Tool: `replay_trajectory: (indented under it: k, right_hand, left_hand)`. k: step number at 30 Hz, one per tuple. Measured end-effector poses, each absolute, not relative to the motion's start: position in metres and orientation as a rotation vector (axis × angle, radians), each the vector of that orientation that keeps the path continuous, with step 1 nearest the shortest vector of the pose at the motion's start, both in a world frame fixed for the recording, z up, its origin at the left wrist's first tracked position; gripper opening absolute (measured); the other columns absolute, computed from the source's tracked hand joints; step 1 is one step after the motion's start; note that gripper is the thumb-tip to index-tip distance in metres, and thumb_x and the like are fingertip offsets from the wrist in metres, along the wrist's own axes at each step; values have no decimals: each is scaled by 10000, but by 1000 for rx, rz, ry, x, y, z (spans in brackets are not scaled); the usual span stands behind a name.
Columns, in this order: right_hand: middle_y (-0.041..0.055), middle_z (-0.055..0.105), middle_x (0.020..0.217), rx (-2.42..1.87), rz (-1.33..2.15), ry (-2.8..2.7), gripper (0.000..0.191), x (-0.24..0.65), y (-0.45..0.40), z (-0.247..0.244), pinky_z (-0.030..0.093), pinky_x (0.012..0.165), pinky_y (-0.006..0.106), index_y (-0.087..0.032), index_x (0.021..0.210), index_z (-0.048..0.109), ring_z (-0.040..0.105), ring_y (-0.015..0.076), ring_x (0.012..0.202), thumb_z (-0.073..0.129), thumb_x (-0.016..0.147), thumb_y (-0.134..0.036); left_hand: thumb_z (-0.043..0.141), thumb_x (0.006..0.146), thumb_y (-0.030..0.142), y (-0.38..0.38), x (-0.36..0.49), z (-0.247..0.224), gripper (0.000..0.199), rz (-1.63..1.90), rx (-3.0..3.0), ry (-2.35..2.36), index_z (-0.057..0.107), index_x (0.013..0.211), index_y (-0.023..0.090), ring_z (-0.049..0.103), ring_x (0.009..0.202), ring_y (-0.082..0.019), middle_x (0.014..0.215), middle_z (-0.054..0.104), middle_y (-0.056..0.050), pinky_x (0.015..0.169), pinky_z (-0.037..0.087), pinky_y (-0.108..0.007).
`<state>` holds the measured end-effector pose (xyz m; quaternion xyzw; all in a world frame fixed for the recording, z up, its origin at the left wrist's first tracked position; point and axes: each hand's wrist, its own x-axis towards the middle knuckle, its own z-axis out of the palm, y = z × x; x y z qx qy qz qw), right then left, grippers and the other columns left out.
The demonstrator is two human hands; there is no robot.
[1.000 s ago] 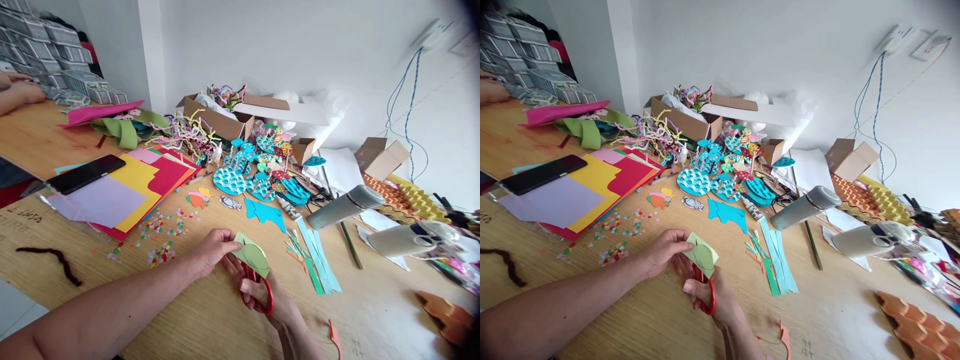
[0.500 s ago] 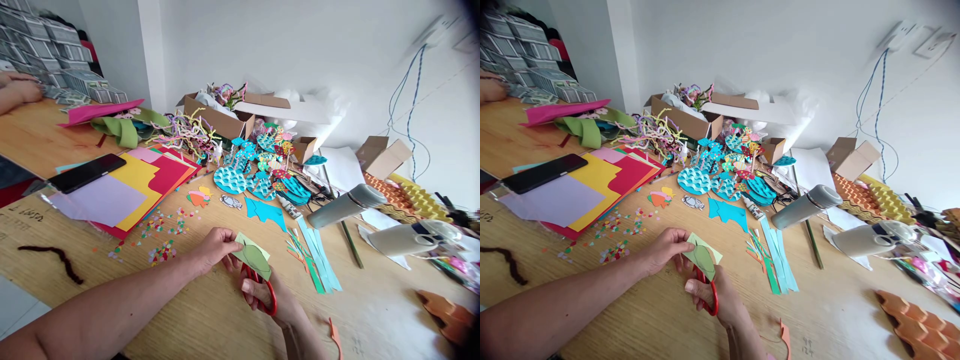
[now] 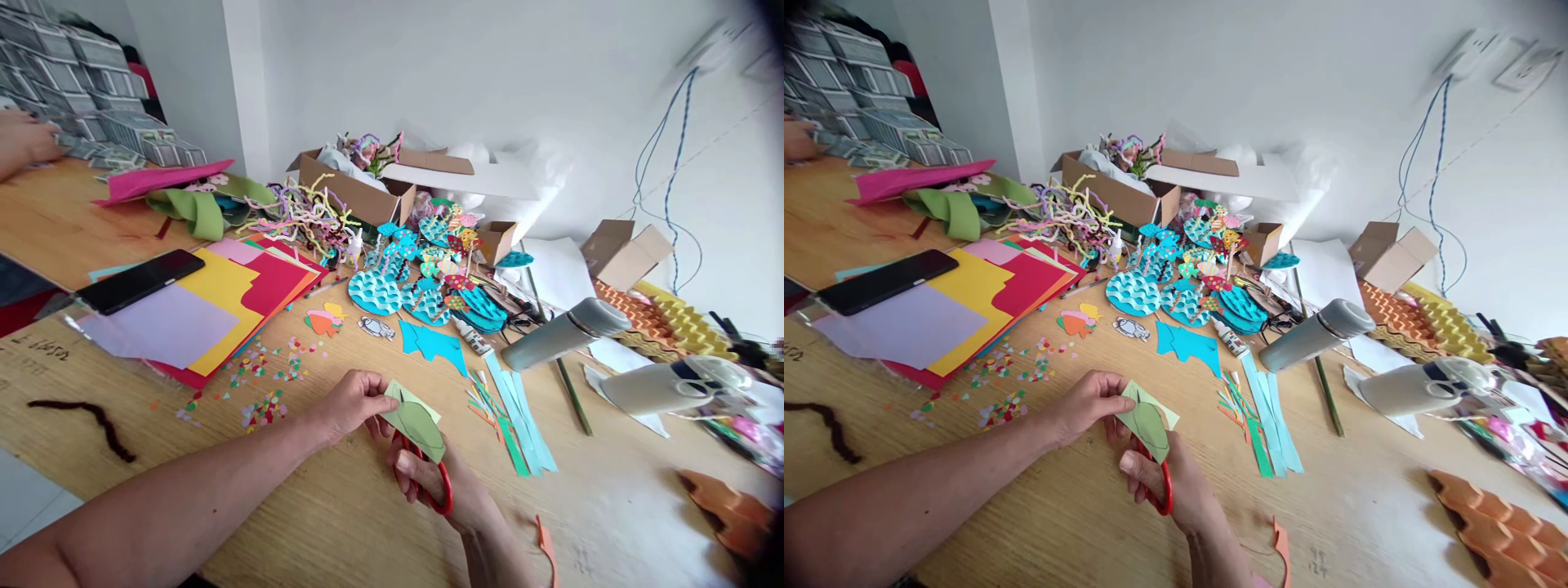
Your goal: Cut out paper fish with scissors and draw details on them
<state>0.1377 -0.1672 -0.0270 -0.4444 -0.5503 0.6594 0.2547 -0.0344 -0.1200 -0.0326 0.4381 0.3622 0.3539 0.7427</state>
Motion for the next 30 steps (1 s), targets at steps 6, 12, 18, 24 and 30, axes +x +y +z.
replay_trajectory:
  k: [6, 12, 18, 24, 30]
  right_hand:
    - [-32, 522, 534, -1184, 1736, -1592, 439, 138, -168, -26, 350, 411, 185, -153, 801, 551, 466, 81, 428, 653, 757, -577]
    - [-16, 525, 548, -1206, 1683, -1678, 434, 140, -167, -28, 349, 424, 190, -144, 776, 550, 481, 88, 448, 607, 800, -574]
    - [-16, 494, 479, -1207, 1632, -1744, 460, 139, -165, -26, 324, 404, 197, -158, 667, 530, 444, 88, 415, 551, 831, -587]
    - [-17, 501, 482, -1242, 1639, -1726, 446, 140, -167, -29, 319, 408, 201, -159, 683, 539, 449, 87, 409, 538, 852, -572]
    - [-28, 495, 489, -1245, 1670, -1688, 423, 139, -168, -29, 305, 412, 202, -156, 748, 561, 439, 82, 411, 529, 867, -560]
  left_hand:
    - [660, 669, 384, -120, -35, -34, 285, 779, 973, 778, 604, 740, 114, 556, 503, -111, 632, 614, -26, 491, 444, -223]
    - [663, 665, 375, -120, -34, -36, 273, 767, 977, 780, 597, 721, 116, 552, 495, -110, 621, 614, -25, 497, 448, -229]
    - [665, 661, 381, -119, -34, -37, 281, 770, 977, 772, 604, 727, 115, 552, 508, -118, 626, 613, -29, 495, 448, -234]
    - [665, 660, 381, -119, -34, -37, 280, 769, 973, 772, 608, 724, 114, 555, 510, -121, 625, 613, -32, 498, 446, -237]
    - [666, 656, 387, -119, -35, -35, 281, 766, 968, 778, 604, 713, 119, 553, 507, -122, 615, 606, -28, 495, 442, -236]
